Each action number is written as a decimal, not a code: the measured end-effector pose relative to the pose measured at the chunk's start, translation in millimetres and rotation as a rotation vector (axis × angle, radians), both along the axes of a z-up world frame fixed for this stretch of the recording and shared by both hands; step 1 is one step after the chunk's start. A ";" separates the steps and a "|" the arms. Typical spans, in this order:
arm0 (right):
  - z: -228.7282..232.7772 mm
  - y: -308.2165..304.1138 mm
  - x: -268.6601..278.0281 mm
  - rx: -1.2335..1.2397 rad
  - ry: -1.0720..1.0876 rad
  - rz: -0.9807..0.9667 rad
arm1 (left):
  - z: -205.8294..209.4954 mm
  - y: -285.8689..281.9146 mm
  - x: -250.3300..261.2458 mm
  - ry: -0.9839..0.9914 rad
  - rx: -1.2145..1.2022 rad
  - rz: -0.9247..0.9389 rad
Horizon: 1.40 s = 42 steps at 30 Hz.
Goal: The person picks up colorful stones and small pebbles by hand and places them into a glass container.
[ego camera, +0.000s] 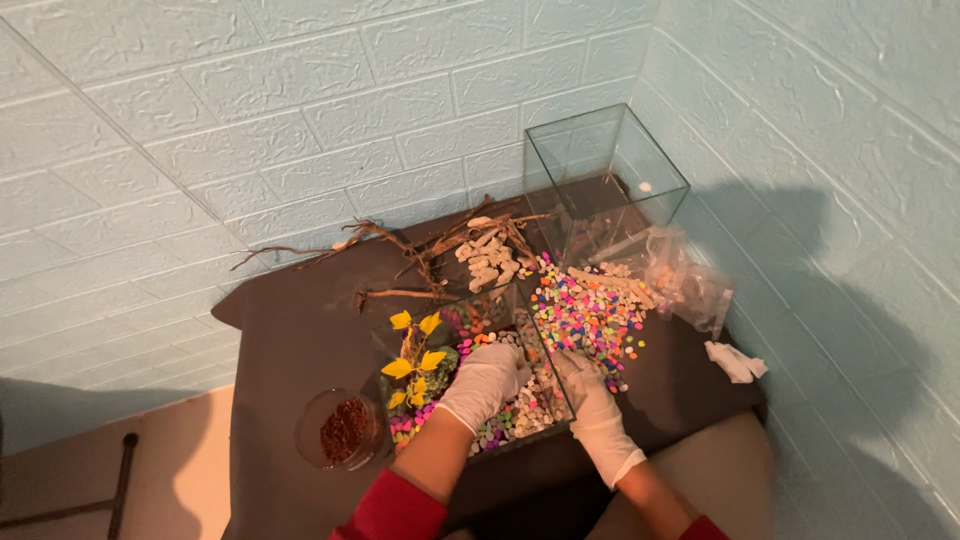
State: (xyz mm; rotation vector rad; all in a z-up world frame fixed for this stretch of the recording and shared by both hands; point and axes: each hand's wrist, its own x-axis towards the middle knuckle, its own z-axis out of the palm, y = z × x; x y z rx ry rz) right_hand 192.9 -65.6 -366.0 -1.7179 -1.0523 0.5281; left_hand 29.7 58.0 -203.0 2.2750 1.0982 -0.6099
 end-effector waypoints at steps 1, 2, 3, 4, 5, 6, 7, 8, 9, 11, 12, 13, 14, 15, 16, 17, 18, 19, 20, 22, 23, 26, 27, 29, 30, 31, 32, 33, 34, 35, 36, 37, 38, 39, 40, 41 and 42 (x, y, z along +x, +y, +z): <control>-27.9 -2.6 15.5 -0.260 -0.719 0.227 | -9.6 3.2 4.4 0.057 0.005 0.007; 23.6 -17.6 7.1 -0.259 -0.719 0.228 | -10.3 3.8 3.8 0.057 0.006 0.009; 81.0 -29.2 -4.2 -0.191 -0.567 0.098 | -11.3 3.8 3.4 0.044 0.014 -0.001; 144.6 -42.8 -17.8 -0.124 -0.413 -0.030 | -12.4 4.0 3.1 0.031 0.023 -0.010; 149.4 -46.9 -4.9 -0.125 -0.415 -0.030 | -12.8 4.2 4.1 0.029 0.021 -0.009; 154.4 -51.2 8.1 -0.158 -0.328 -0.150 | -13.2 4.2 5.0 0.054 0.018 -0.004; 159.7 -55.0 21.8 -0.188 -0.241 -0.269 | -13.2 4.7 6.6 0.078 0.016 0.001; 157.3 -63.3 36.0 -0.189 -0.244 -0.269 | -13.0 4.5 6.5 0.075 0.015 0.002; 155.0 -70.8 49.6 -0.224 -0.286 -0.313 | -12.2 4.8 5.4 0.052 0.016 0.050; 125.1 -84.3 81.6 -0.258 -0.329 -0.356 | -7.4 4.7 2.2 0.029 0.016 0.100; 97.4 -90.4 100.3 -0.320 -0.441 -0.320 | -3.5 4.1 0.3 -0.033 0.067 0.078; 69.5 -98.2 119.0 -0.384 -0.551 -0.284 | 0.1 2.8 -1.0 -0.094 0.117 0.054; 65.8 -101.0 116.8 -0.386 -0.551 -0.285 | -8.1 4.4 -0.2 -0.095 0.116 0.053; 62.4 -102.3 114.7 -0.381 -0.517 -0.274 | -15.5 7.3 0.8 -0.081 0.132 0.058; 59.1 -103.7 112.4 -0.377 -0.483 -0.263 | -22.7 10.0 1.7 -0.067 0.148 0.063; 58.3 -103.4 112.4 -0.374 -0.481 -0.262 | -31.6 17.8 5.0 -0.066 0.151 0.064; 57.7 -103.2 112.2 -0.388 -0.461 -0.266 | -40.5 25.7 8.0 0.062 0.053 0.107; 57.5 -103.5 113.2 -0.402 -0.443 -0.272 | -49.2 33.4 12.6 0.188 -0.045 0.149; 54.5 -101.5 112.6 -0.399 -0.442 -0.273 | -36.9 29.2 6.7 0.187 -0.043 0.148; 49.7 -99.2 114.1 -0.528 -0.539 -0.283 | -13.0 19.4 -2.6 -0.043 0.142 0.133; 71.3 -94.8 102.0 -0.524 -0.540 -0.283 | 6.7 14.2 -5.4 -0.046 0.146 0.134; 184.3 -62.3 39.1 -0.305 -0.244 -0.263 | 40.8 5.4 -15.0 -0.233 0.186 0.374; 257.5 -56.7 1.0 -0.381 -0.023 -0.267 | 35.1 6.0 -14.5 -0.323 0.278 0.437; 320.1 -64.7 -37.9 -0.452 0.202 -0.272 | 1.4 19.8 -11.5 -0.413 0.369 0.496; 308.9 -63.4 -39.0 -0.312 0.133 -0.162 | -26.2 33.1 -9.8 -0.385 0.383 0.490; 297.8 -61.3 -41.1 -0.172 0.063 -0.048 | -53.7 46.4 -10.1 -0.355 0.398 0.488; 298.9 -60.2 -39.7 -0.172 0.064 -0.047 | -52.0 45.7 -11.0 -0.354 0.398 0.488; 299.7 -59.8 -38.1 -0.079 0.042 -0.057 | -51.3 43.8 -11.6 -0.261 0.486 0.379; 300.5 -59.2 -36.8 0.014 0.021 -0.065 | -50.5 42.0 -12.5 -0.168 0.570 0.268; 283.4 -56.1 -21.5 0.013 0.018 -0.062 | -45.7 40.1 -11.7 -0.170 0.570 0.271; 266.5 -52.9 -6.3 -0.175 0.020 -0.117 | -40.6 38.1 -11.1 -0.032 0.695 0.104; 250.3 -49.7 10.3 -0.361 0.020 -0.176 | -35.2 36.8 -8.4 0.106 0.815 -0.067; 220.6 -51.1 24.2 -0.359 0.015 -0.176 | -28.7 35.0 -5.4 0.101 0.816 -0.065; 190.3 -51.9 37.5 -0.507 -0.036 -0.196 | -22.6 33.3 -3.9 0.244 0.930 -0.237; 159.8 -52.5 51.3 -0.653 -0.088 -0.216 | -16.7 31.7 -2.1 0.389 1.037 -0.411; 140.6 -54.4 56.3 -0.656 -0.087 -0.212 | -12.7 28.7 -3.1 0.392 1.034 -0.410; 121.1 -56.4 61.6 -0.663 -0.112 -0.200 | -8.8 25.7 -3.6 0.543 1.130 -0.591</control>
